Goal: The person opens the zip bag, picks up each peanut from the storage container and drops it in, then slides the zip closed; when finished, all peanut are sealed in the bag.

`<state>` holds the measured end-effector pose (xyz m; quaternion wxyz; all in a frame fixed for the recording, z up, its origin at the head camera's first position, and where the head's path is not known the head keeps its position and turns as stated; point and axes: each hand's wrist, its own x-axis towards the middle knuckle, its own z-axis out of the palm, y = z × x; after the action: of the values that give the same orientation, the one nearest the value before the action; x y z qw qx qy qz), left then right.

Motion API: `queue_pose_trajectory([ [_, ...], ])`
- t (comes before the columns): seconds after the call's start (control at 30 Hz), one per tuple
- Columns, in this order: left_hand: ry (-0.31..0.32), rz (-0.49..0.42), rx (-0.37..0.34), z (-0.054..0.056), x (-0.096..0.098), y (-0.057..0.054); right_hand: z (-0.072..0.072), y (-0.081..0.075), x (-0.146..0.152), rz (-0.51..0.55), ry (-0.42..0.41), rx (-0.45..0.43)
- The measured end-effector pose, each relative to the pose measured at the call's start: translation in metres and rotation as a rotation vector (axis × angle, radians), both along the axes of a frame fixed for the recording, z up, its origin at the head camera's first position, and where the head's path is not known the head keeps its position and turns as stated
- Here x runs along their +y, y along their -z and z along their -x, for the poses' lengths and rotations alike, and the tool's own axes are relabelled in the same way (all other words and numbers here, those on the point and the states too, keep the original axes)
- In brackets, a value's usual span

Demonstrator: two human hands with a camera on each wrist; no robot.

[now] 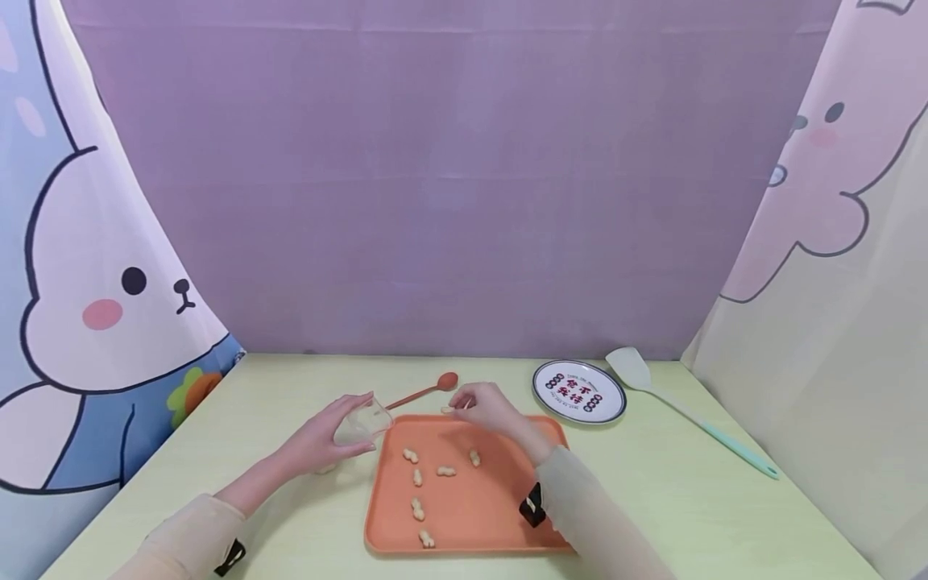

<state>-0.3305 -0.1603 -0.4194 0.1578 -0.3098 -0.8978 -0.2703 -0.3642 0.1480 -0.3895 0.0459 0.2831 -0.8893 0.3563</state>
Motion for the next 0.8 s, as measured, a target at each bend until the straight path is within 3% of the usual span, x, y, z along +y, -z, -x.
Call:
queue_pose_trajectory([
  [0.17, 0.0, -0.007, -0.001, 0.001, -0.001, 0.003, -0.002, -0.003, -0.024, 0.056, 0.01, 0.051],
  [0.33, 0.004, -0.016, 0.014, 0.002, -0.001, 0.003, -0.005, -0.009, -0.047, 0.085, -0.046, 0.107],
  [0.8, 0.011, -0.003, 0.017, 0.002, -0.001, 0.001, -0.017, -0.015, -0.091, 0.081, -0.127, 0.086],
])
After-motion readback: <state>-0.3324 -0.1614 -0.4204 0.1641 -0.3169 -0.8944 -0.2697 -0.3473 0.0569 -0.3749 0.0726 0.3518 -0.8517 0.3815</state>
